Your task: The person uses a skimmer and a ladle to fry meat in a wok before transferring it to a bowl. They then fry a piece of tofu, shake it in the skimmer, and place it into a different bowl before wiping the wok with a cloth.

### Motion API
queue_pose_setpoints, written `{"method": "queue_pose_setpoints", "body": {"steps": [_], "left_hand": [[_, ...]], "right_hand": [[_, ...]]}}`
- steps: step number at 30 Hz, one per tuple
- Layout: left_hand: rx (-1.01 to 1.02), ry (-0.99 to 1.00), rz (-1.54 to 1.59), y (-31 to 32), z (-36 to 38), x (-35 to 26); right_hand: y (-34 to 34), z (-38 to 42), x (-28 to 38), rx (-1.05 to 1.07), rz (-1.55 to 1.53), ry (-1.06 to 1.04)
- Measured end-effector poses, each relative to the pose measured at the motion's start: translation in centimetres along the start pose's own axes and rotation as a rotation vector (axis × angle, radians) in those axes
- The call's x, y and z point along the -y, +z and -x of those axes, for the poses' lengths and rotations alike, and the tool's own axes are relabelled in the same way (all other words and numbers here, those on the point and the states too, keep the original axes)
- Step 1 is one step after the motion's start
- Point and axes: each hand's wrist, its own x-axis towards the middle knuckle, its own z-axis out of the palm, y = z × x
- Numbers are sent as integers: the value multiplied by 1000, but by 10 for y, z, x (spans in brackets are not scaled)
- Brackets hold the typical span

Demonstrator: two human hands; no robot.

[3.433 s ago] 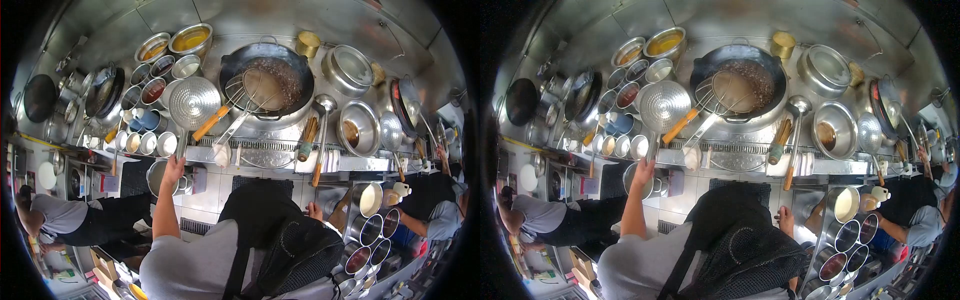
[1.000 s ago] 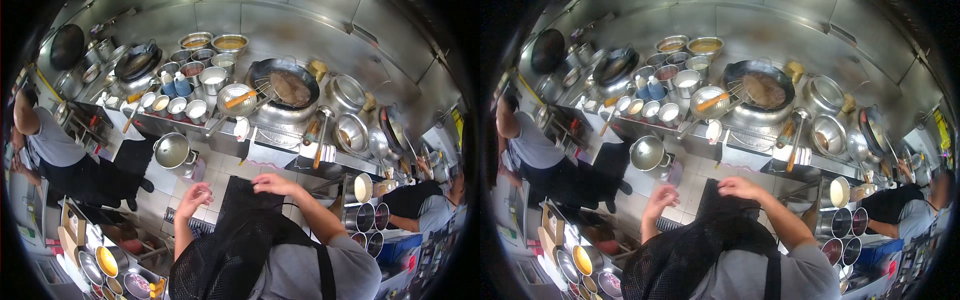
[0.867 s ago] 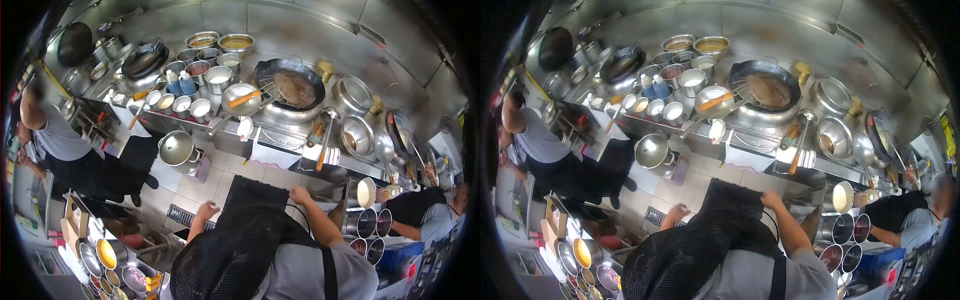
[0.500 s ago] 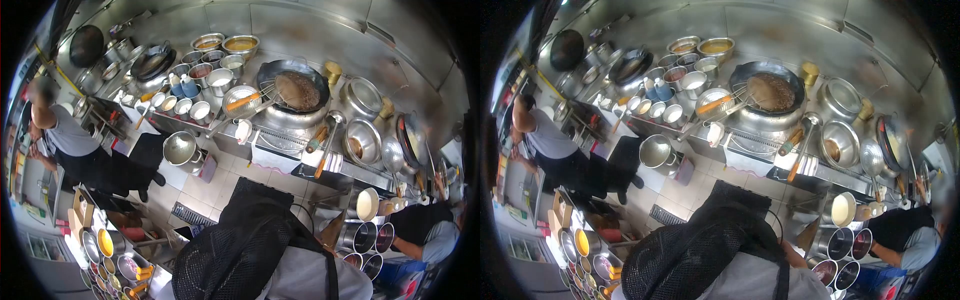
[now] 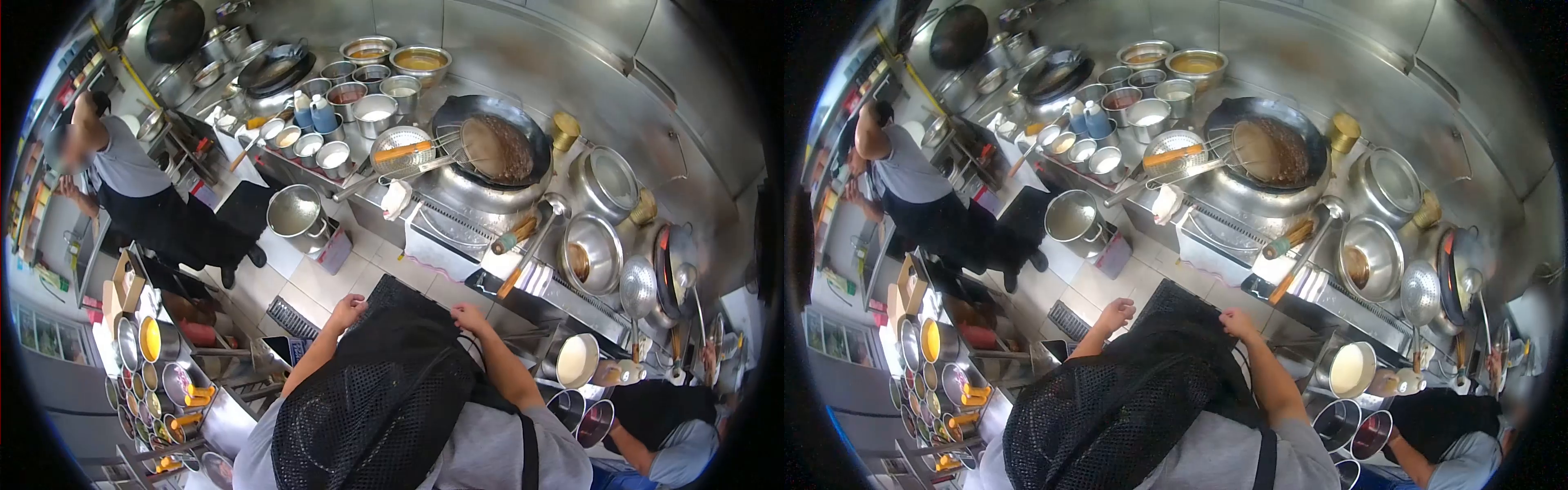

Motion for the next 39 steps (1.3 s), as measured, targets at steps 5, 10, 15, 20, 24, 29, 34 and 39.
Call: {"method": "queue_pose_setpoints", "body": {"steps": [5,10,15,20,24,29,34,39], "left_hand": [[44,-121,-48,-9,30,5],[-173,224,-181,-22,-14,-80],[-217,457,15,-8,-119,-174],[-287,417,81,15,-191,-222],[41,292,244,25,-206,-233],[189,456,25,50,-175,-247],[418,623,-157,58,-131,-292],[123,1039,-490,50,-200,-311]], "right_hand": [[12,-4,35,507,158,-10],[2,5,113,452,52,-34],[-4,-40,187,353,-62,-167],[-6,-66,266,205,-194,-152],[-1,-100,291,-54,-231,-167],[-8,-103,336,-268,-251,-47],[-41,-118,321,-464,-169,7],[-101,-79,291,-694,257,-130]]}}
